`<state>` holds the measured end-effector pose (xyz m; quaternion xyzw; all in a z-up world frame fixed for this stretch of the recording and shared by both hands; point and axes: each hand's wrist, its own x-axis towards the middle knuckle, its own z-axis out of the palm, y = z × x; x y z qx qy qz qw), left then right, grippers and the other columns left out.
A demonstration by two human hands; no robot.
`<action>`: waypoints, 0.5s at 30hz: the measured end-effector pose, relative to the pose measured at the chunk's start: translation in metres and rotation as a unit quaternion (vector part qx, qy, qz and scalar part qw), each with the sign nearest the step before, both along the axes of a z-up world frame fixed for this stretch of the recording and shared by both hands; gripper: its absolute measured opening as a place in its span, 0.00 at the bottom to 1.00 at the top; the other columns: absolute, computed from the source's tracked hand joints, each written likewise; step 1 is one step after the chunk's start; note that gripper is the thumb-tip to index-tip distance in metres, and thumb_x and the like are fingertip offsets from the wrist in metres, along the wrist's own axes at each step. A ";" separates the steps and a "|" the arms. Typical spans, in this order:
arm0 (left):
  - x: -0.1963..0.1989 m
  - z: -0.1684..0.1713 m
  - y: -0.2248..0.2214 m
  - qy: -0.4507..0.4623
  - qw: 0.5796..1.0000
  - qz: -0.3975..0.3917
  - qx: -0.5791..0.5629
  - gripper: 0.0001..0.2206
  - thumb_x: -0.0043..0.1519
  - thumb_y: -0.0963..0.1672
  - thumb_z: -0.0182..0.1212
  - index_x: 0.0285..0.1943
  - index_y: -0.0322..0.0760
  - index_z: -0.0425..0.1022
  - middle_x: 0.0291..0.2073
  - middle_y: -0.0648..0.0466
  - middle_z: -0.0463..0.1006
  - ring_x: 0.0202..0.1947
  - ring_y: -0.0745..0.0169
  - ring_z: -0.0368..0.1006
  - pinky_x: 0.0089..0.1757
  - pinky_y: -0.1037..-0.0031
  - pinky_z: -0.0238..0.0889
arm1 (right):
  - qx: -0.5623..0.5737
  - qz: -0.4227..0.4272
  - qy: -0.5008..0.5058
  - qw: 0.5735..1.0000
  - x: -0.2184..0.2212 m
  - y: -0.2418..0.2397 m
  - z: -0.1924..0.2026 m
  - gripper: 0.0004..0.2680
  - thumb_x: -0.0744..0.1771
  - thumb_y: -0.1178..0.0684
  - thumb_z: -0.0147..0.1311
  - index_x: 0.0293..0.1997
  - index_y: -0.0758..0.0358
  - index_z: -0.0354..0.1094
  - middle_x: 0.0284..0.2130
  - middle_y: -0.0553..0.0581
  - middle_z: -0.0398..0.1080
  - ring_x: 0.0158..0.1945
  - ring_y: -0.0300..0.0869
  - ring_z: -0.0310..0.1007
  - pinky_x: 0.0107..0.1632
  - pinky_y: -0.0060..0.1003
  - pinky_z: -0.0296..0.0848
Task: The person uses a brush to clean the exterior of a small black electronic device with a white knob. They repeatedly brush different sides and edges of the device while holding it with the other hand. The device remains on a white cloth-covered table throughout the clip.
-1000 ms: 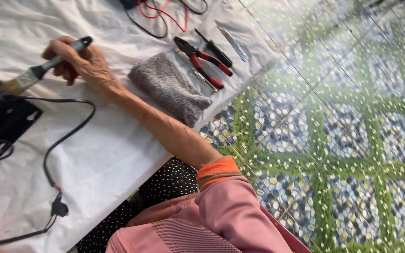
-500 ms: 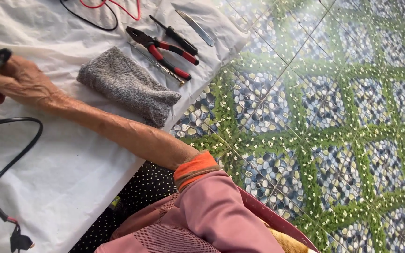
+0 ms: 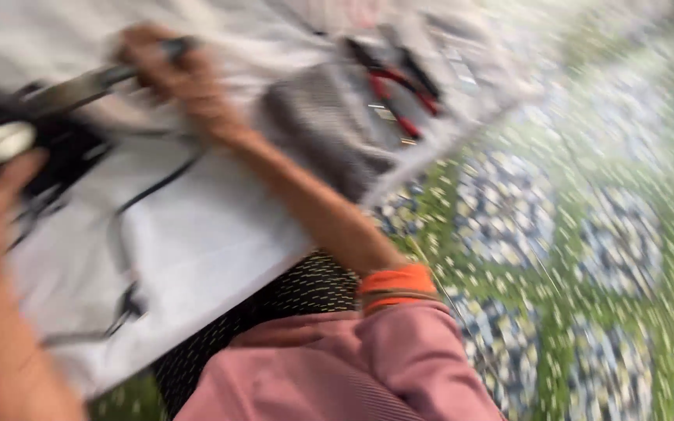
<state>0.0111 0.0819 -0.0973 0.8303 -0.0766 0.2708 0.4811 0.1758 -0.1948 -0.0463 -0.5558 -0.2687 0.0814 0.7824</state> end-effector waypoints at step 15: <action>-0.017 0.077 -0.062 0.025 0.986 0.160 0.040 0.41 0.60 0.47 0.82 0.75 0.39 0.52 0.52 0.41 0.77 0.53 0.44 0.78 0.44 0.62 0.78 | -0.055 -0.011 -0.182 0.982 0.023 0.002 0.049 0.17 0.72 0.41 0.44 0.35 0.64 0.71 0.23 0.56 0.74 0.19 0.36 0.70 0.19 0.26 0.69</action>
